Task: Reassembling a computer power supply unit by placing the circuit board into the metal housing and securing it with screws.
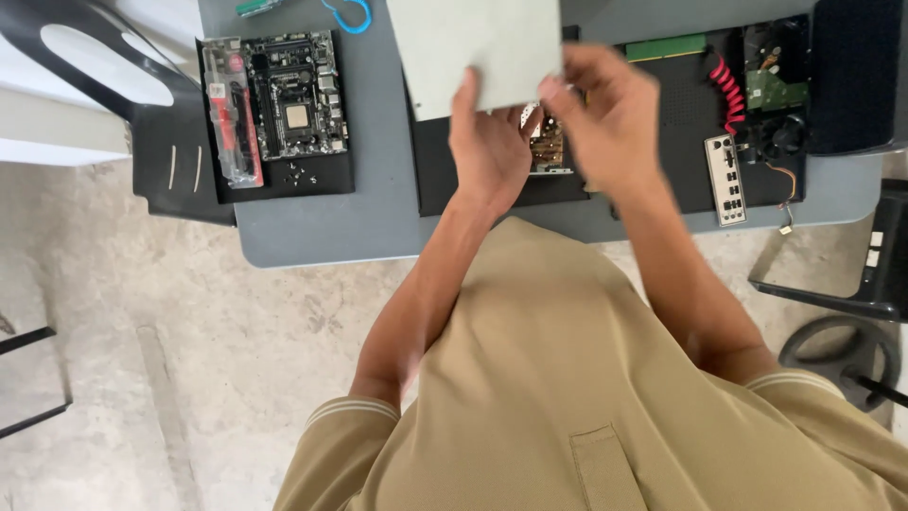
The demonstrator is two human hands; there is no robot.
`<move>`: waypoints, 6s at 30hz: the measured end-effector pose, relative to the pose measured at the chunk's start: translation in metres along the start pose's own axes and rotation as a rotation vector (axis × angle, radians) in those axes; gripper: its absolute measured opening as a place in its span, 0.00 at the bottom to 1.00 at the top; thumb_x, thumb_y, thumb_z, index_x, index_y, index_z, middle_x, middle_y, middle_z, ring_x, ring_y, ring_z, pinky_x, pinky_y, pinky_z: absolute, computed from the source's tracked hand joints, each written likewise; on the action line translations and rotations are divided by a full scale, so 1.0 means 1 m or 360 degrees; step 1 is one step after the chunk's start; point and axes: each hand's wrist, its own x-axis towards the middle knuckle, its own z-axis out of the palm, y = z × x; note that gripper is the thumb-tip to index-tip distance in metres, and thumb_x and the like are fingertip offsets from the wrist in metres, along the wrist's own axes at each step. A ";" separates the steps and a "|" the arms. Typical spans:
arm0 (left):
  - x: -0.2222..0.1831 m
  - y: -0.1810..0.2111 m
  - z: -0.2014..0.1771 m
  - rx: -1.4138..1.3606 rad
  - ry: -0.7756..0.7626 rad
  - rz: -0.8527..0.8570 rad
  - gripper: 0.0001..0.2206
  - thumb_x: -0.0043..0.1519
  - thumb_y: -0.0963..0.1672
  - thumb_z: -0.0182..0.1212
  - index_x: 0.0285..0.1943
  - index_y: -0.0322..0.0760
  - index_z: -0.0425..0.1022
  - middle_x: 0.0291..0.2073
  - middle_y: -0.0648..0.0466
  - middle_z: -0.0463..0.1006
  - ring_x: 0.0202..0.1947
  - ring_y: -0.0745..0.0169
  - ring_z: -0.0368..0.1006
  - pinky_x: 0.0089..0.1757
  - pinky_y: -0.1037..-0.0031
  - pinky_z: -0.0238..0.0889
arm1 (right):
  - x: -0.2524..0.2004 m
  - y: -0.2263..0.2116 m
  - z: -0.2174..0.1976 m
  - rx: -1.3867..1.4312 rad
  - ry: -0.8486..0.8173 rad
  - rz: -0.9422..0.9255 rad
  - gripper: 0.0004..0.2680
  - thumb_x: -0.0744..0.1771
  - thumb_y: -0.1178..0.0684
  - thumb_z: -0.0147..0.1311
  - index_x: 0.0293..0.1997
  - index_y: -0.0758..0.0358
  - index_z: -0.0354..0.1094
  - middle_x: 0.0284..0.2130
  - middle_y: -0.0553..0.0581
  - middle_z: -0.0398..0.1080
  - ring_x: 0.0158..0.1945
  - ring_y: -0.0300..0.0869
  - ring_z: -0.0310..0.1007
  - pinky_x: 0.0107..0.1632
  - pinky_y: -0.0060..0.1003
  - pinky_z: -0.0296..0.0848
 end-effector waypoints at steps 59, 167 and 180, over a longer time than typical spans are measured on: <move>0.003 0.108 -0.111 0.1709 0.1144 -0.0667 0.35 0.60 0.71 0.65 0.48 0.43 0.72 0.38 0.63 0.69 0.38 0.67 0.66 0.40 0.68 0.59 | -0.093 0.350 -0.046 -0.1364 -0.0550 0.0259 0.05 0.78 0.62 0.66 0.55 0.70 0.90 0.46 0.69 0.80 0.47 0.61 0.83 0.46 0.60 0.87; 0.062 0.010 -0.122 0.1992 0.0485 -0.0759 0.35 0.56 0.70 0.71 0.42 0.48 0.64 0.33 0.61 0.57 0.36 0.67 0.59 0.40 0.63 0.64 | -0.083 0.245 -0.048 0.0511 -0.0014 0.1209 0.31 0.73 0.37 0.75 0.84 0.59 0.65 0.66 0.59 0.81 0.66 0.49 0.87 0.64 0.46 0.91; 0.065 0.029 -0.121 0.2025 0.0449 -0.0683 0.47 0.50 0.69 0.73 0.72 0.42 0.86 0.56 0.59 0.84 0.52 0.63 0.79 0.44 0.67 0.72 | -0.073 0.232 -0.044 0.0507 -0.0138 0.0985 0.29 0.73 0.39 0.77 0.82 0.55 0.63 0.71 0.66 0.80 0.70 0.59 0.86 0.68 0.59 0.93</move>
